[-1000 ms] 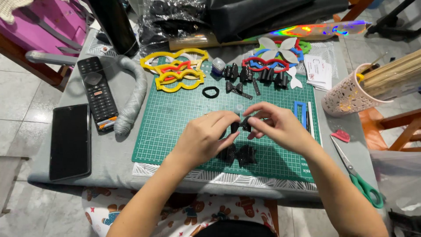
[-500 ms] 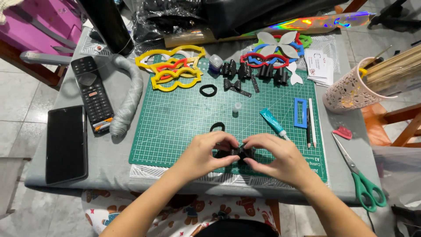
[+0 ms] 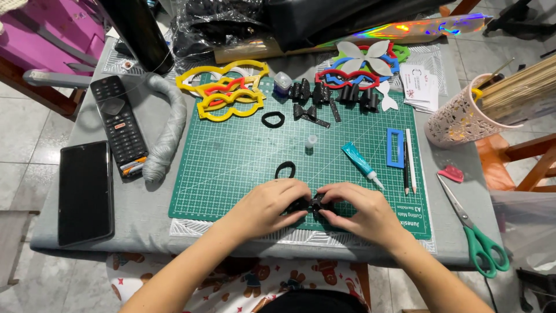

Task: Applying glue to small black plastic components and joining them to assemble a larger structure on a green cutting mat

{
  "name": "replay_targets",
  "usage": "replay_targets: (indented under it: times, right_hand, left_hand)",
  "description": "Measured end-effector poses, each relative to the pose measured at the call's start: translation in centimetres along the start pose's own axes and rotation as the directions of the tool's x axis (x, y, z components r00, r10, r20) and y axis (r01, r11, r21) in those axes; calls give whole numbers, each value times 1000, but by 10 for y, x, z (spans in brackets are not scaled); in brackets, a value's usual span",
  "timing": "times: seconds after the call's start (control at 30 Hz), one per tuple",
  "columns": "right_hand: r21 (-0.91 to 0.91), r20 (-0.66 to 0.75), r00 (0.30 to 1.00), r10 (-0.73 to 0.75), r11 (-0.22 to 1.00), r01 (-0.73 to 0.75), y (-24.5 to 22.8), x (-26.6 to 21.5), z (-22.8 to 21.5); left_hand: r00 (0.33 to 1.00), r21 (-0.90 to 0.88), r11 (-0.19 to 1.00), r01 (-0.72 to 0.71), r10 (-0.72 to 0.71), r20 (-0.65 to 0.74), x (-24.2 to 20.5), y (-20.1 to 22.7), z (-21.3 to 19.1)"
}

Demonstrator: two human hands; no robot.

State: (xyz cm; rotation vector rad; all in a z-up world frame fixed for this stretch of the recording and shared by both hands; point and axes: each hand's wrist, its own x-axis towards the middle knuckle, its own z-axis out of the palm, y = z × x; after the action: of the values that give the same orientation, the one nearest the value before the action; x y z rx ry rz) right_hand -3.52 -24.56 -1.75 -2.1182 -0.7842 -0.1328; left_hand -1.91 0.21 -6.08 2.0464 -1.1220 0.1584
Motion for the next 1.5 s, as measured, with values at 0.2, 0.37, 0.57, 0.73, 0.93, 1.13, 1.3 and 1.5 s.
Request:
replay_targets:
  times: [0.2, 0.37, 0.57, 0.73, 0.93, 1.13, 1.3, 1.5]
  right_hand:
    - [-39, 6, 1000, 14, 999, -14, 1, -3, 2]
    - [-75, 7, 1000, 0, 997, 0, 2, -5, 4]
    - [-136, 10, 999, -35, 990, 36, 4, -7, 7]
    - [-163, 10, 999, -47, 985, 48, 6, -8, 8]
    - [-215, 11, 996, -88, 973, 88, 7, -7, 9]
    - [-205, 23, 997, -70, 976, 73, 8, -7, 6]
    - [-196, 31, 998, -57, 979, 62, 6, -5, 6]
    - [-236, 38, 996, -81, 968, 88, 5, -6, 6]
  left_hand:
    - [996, -15, 997, 72, -72, 46, -1, 4, -10]
    - [991, -33, 991, 130, -129, 47, -1, 6, -10]
    - [978, -25, 978, 206, -204, 50, -1, 8, -10]
    - [970, -4, 971, 238, -238, 58, 0, 12, -10]
    - [960, 46, 964, 262, -265, 92, 3, 17, -12]
    - [941, -30, 945, 326, -321, 105, 10, 15, -14]
    - [946, 15, 952, 307, -307, 104, 8, 16, -11]
    - [944, 158, 943, 293, -311, 112, 7, 19, -4]
